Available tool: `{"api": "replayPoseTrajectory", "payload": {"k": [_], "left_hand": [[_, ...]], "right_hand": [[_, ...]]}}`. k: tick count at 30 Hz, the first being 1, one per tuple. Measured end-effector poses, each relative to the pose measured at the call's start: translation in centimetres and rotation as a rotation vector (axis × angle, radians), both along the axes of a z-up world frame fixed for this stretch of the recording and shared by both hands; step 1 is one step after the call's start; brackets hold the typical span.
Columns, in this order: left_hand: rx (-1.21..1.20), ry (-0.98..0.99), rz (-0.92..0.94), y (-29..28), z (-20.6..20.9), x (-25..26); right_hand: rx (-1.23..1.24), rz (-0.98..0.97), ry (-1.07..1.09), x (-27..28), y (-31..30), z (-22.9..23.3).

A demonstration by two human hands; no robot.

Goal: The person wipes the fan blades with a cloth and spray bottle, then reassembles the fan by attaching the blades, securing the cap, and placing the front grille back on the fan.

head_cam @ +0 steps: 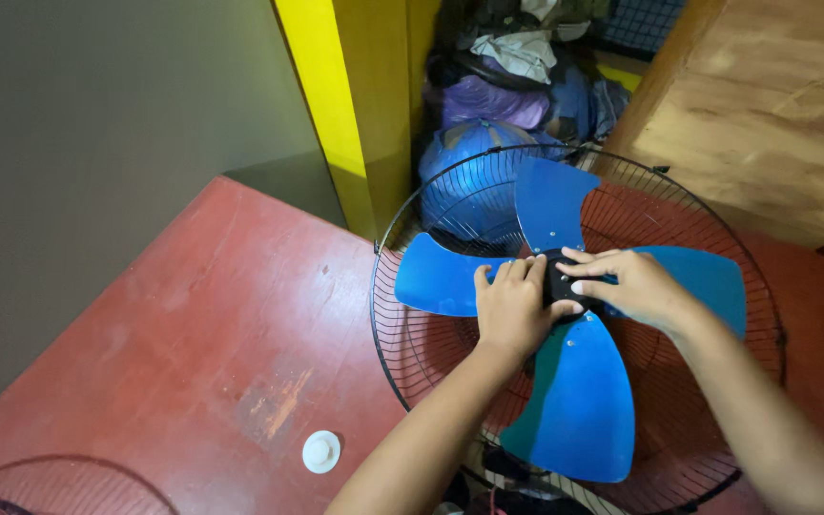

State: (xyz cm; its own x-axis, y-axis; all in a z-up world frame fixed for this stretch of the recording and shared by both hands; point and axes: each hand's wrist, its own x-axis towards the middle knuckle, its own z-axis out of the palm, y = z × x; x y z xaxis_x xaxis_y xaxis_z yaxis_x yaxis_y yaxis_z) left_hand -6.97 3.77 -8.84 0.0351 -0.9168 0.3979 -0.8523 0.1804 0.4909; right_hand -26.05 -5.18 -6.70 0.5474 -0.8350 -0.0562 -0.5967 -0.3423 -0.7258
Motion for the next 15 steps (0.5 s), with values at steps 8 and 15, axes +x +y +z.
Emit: {"api": "replayPoseTrajectory", "payload": {"k": [8,15], "left_hand": [[-0.046,-0.086,0.124,1.2,0.2,-2.3],[-0.084,-0.092,0.17,6.9,-1.0,-1.8]], "right_hand": [[-0.22,-0.028,-0.046,0.5,2.9,-0.8],[-0.373,-0.068,0.0,0.9,4.2,-3.3]]}}
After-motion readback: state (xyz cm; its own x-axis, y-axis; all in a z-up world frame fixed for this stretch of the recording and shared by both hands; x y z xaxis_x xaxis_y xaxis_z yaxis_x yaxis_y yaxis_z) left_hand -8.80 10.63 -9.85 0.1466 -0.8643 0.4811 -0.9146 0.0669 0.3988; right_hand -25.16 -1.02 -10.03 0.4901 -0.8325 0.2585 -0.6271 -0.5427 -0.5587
